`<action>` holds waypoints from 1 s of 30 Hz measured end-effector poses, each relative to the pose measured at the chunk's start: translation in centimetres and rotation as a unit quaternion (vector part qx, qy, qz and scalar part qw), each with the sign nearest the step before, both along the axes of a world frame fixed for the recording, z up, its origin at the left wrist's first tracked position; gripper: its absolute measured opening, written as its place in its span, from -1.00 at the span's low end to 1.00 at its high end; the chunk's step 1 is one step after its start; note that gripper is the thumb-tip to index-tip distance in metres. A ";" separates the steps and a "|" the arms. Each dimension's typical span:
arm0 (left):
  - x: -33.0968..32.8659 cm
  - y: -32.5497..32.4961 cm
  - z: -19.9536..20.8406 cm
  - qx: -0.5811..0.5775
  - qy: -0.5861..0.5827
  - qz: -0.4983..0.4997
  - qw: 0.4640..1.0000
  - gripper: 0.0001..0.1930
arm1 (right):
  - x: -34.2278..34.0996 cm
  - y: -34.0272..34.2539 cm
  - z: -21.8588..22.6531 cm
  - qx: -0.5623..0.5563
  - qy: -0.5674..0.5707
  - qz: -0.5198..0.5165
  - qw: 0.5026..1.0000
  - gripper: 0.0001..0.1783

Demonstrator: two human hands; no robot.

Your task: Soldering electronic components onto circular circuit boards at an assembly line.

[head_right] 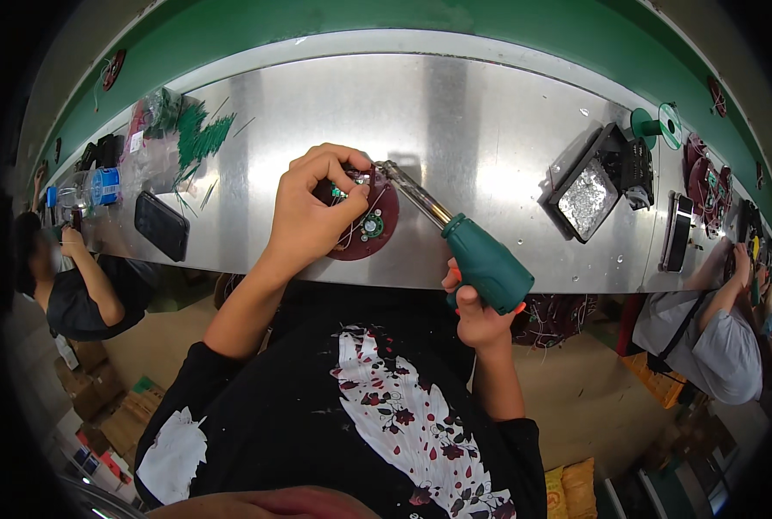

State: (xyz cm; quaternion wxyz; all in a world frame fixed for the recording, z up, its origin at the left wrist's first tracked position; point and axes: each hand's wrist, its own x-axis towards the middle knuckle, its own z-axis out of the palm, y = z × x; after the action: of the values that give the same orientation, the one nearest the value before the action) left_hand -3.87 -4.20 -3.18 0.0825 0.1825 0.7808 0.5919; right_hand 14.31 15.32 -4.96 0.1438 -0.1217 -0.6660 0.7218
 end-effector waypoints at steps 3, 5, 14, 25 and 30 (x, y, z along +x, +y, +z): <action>0.0 -0.1 -0.1 -0.021 0.009 0.005 1.000 -0.81 | -0.1 0.0 0.3 0.016 -0.019 0.006 1.000 -0.37; -0.1 -0.2 -0.1 -0.044 0.032 -0.007 0.999 -0.81 | -0.3 -0.1 0.5 0.053 -0.040 0.011 0.998 -0.25; -0.1 -0.2 0.4 -0.036 0.020 -0.021 0.999 -0.81 | -0.7 -0.2 0.6 0.002 -0.035 -0.008 0.999 -0.27; -0.2 -0.3 0.5 -0.030 0.016 -0.023 0.999 -0.81 | -0.8 0.5 0.1 0.059 -0.017 0.030 0.998 -0.31; -0.2 -0.2 0.6 -0.034 0.001 -0.022 0.999 -0.82 | -0.2 0.8 0.1 0.035 -0.026 0.023 0.999 -0.34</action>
State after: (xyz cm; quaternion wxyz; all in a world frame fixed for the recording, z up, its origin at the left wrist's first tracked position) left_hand -4.03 -4.43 -2.55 0.1011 0.1971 0.7962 0.5631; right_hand 14.09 16.11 -4.86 0.1141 -0.1203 -0.6970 0.6976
